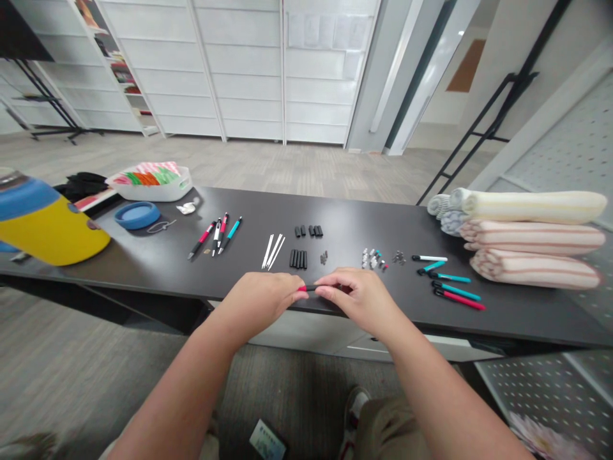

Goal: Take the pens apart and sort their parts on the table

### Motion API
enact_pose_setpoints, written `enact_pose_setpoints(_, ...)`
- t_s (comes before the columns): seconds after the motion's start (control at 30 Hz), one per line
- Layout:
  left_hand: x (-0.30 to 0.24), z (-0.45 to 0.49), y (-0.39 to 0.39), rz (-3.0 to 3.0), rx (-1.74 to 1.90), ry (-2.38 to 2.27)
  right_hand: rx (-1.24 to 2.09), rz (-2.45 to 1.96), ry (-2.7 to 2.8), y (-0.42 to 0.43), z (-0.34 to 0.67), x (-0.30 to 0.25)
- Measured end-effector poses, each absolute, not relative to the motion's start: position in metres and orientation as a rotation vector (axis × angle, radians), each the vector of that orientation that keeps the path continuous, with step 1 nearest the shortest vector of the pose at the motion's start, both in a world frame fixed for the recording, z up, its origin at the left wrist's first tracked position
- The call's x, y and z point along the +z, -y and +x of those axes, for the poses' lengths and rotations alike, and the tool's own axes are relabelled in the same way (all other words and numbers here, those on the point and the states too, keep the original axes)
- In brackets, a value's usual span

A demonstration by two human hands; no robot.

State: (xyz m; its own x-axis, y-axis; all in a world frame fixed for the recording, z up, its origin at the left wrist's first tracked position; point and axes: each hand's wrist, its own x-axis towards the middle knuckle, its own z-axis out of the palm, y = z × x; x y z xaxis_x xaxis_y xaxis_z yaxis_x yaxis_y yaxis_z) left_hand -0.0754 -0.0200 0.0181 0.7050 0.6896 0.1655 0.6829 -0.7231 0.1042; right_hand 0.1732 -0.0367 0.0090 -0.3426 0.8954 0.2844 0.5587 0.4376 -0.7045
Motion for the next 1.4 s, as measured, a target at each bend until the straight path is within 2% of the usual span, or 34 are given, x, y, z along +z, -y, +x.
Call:
enact_pose_setpoints(0.7,0.002,-0.066,0.026,2.875,0.302,-1.181,0.795,-1.205,2.135,0.035,0.168,0.013)
enact_pose_setpoints(1.4,0.018,-0.07,0.027,2.808,0.21,-1.106,0.803,-1.2,2.062,0.039,0.176,0.011)
